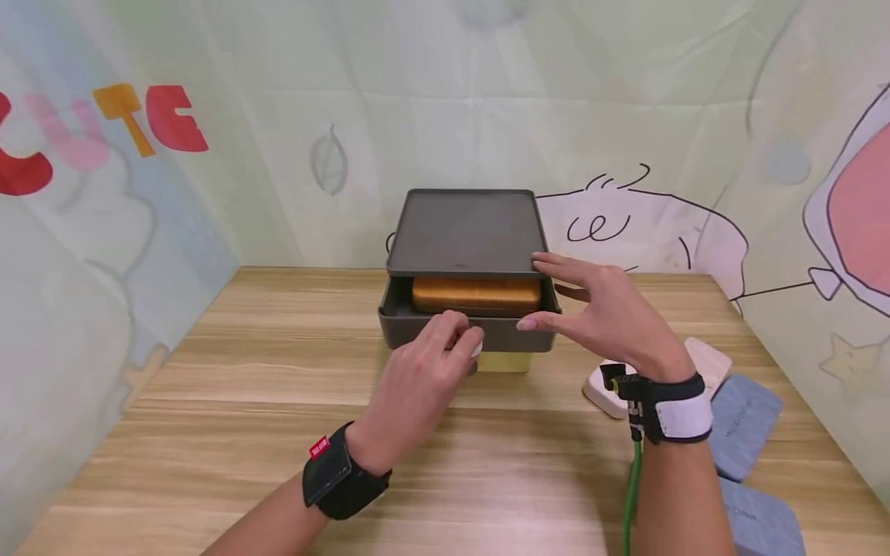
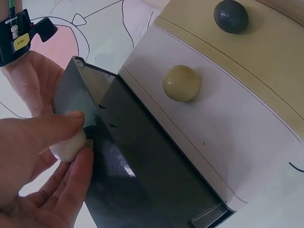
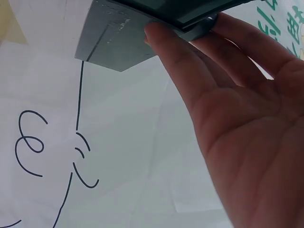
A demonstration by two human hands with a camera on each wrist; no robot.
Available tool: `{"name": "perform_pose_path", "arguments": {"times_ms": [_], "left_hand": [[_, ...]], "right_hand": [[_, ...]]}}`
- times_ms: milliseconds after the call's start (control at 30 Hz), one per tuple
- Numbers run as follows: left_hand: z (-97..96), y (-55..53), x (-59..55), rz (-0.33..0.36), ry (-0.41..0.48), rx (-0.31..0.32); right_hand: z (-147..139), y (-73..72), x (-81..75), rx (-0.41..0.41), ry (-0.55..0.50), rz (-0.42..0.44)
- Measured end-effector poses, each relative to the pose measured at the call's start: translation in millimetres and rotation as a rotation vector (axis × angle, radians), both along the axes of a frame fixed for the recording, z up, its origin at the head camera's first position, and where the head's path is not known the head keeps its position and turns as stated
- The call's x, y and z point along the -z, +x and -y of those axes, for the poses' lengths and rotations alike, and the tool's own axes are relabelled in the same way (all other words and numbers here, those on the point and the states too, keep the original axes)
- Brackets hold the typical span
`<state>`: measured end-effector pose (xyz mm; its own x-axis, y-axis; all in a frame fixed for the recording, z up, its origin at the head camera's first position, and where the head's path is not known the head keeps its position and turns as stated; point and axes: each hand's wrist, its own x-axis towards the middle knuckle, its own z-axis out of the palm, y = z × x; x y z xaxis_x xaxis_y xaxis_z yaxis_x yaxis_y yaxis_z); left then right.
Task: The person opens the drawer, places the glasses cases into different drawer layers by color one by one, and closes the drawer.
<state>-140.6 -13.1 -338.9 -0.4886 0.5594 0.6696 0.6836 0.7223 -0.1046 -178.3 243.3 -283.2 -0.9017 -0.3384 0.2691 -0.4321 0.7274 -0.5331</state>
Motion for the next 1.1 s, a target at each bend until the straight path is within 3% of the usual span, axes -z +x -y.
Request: {"name": "perform_pose_path", "arguments": {"times_ms": [1100], "left_hand": [[-3.7, -17.3, 6.6, 0.039, 0.011, -0.039]], "right_hand": [[11, -5.7, 2.3, 0.050, -0.022, -0.129]]}}
